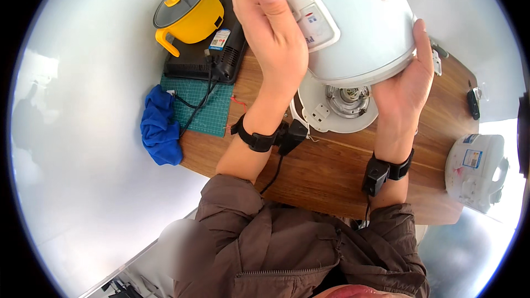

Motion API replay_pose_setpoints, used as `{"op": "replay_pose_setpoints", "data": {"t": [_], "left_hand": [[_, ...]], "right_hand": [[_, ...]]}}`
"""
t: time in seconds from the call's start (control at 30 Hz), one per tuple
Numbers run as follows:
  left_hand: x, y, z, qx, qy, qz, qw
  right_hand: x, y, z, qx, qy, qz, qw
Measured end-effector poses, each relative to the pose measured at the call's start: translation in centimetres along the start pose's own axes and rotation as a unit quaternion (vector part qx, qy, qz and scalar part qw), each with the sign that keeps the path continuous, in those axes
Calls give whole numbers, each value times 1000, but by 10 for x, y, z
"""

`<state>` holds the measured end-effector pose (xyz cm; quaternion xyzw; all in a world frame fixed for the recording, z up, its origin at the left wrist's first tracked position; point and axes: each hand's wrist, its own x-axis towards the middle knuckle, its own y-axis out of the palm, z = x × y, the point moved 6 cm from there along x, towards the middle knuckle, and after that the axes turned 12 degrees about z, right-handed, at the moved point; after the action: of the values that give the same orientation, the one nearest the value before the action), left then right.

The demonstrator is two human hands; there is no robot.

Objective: The person assembles a rice cooker by inserting the heating element into the base, connecting the control panel, and fitting the inner pot. The person handles the heating element, control panel, and inner pot sequentially.

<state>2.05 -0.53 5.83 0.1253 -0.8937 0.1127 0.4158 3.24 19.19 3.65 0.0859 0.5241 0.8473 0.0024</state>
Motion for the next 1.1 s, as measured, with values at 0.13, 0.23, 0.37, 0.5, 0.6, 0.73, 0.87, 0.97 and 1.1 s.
{"op": "replay_pose_setpoints", "data": {"t": [0.13,0.23,0.37,0.5,0.6,0.73,0.87,0.97,1.1], "left_hand": [[2,18,-14,-68,57,47,995],[8,28,-24,-60,85,185,977],[11,37,-38,55,170,209,961],[1,41,-43,77,190,124,971],[1,43,-46,88,236,104,962],[1,26,-30,10,179,98,979],[4,9,-27,-61,108,50,991],[3,8,-25,-143,57,47,987],[4,13,-24,-167,19,84,982]], "right_hand": [[4,-10,20,21,-10,17,1000],[10,-24,36,93,15,78,992],[13,-32,48,65,-18,27,997],[12,-30,47,56,-28,21,998],[12,-31,48,64,-25,40,997],[11,-26,47,55,-36,52,996],[6,-18,49,-1,-71,31,997],[5,-18,53,-27,-80,63,994],[2,-12,50,-44,-82,64,994]]}}
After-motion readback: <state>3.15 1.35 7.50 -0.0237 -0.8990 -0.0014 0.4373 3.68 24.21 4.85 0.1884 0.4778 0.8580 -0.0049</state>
